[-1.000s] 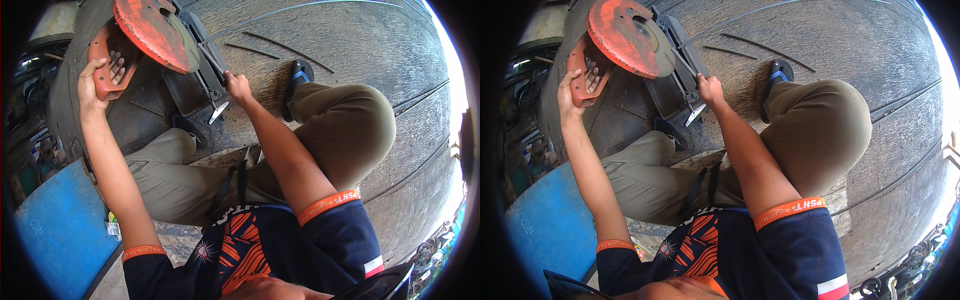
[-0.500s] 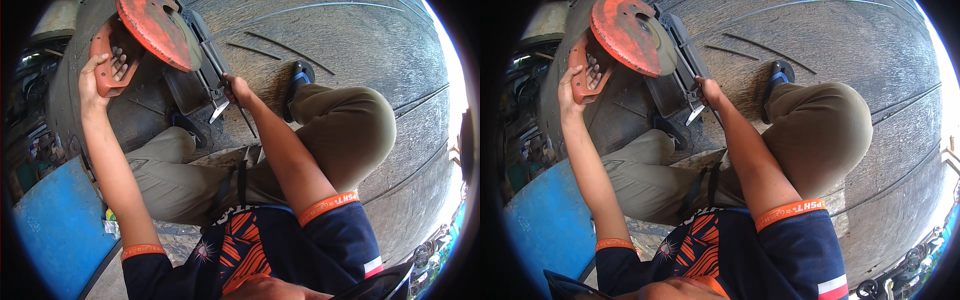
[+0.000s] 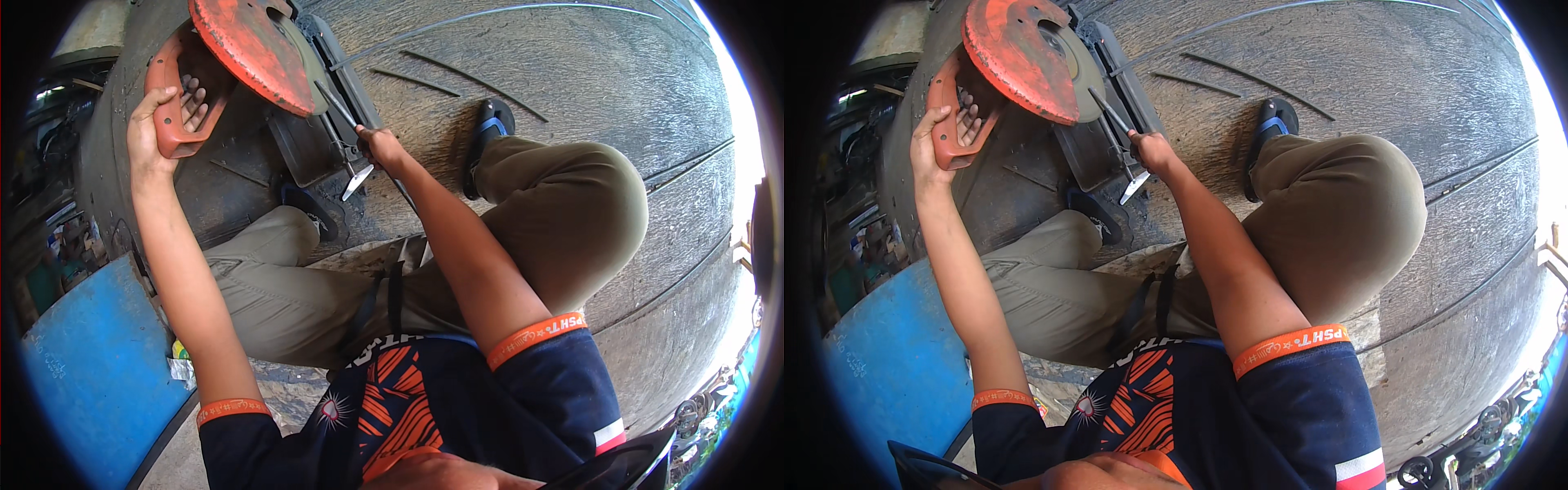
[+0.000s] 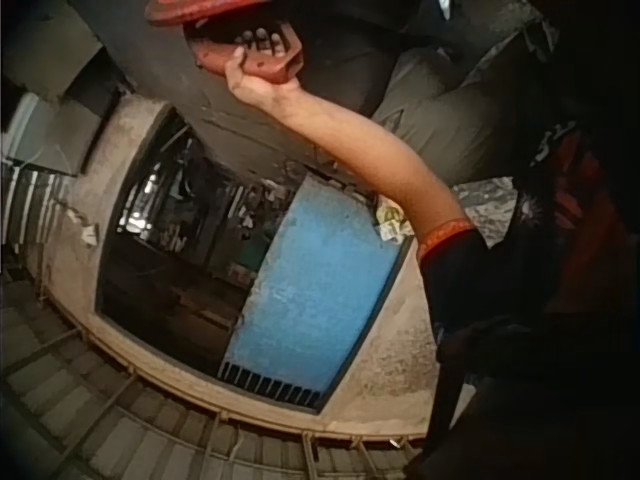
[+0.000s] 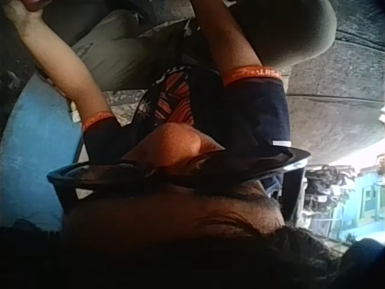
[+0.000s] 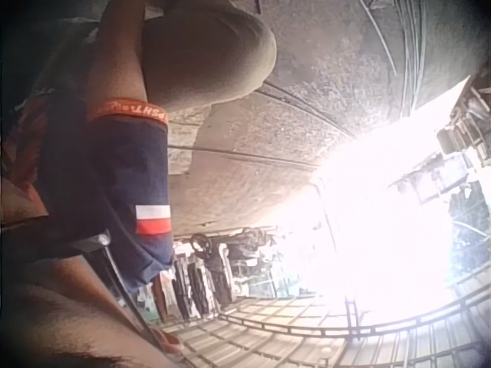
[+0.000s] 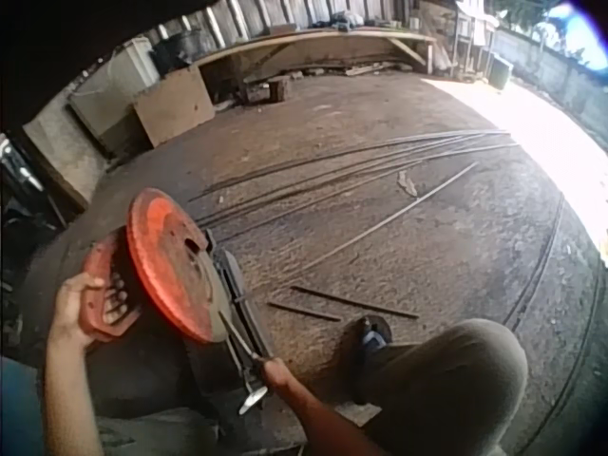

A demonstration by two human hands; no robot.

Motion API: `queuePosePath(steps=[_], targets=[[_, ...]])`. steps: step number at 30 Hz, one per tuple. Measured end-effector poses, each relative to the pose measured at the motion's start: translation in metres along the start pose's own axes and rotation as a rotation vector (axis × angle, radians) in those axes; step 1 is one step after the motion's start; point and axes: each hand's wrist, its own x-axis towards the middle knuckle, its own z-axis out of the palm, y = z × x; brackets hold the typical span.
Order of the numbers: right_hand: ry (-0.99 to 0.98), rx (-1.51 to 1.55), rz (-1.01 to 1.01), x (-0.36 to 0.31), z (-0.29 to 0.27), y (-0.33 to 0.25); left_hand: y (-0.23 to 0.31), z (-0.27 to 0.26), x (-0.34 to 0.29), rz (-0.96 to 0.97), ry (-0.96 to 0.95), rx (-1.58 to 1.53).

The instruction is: Measure and cut metal rods using a circular metal saw.

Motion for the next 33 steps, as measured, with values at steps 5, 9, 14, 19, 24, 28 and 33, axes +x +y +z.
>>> queuePosePath(steps=[5, 9, 14, 19, 24, 28, 33], targets=[[-0.025, -0.088, -0.132, 0.000, 0.005, 0.002, 0.001, 0.002, -0.002, 0.000, 0.010, 0.002], [-0.037, -0.071, -0.147, -0.005, 0.007, 0.000, 0.001, 0.004, -0.005, 0.013, 0.025, 0.004], [0.066, -0.305, -0.235, -0.005, 0.006, -0.001, 0.002, 0.005, -0.005, 0.012, 0.033, 0.008], [0.161, -0.438, -0.339, -0.002, 0.005, 0.004, 0.001, 0.004, -0.002, 0.008, 0.021, 0.009], [0.189, -0.500, -0.357, -0.005, 0.004, 0.001, 0.001, 0.003, -0.003, 0.011, 0.036, 0.005], [0.222, -0.585, -0.348, -0.010, 0.005, -0.002, 0.001, 0.003, -0.003, 0.016, 0.047, 0.005], [0.262, -0.648, -0.393, -0.013, 0.006, -0.003, 0.001, 0.003, -0.003, 0.007, 0.034, -0.004]])
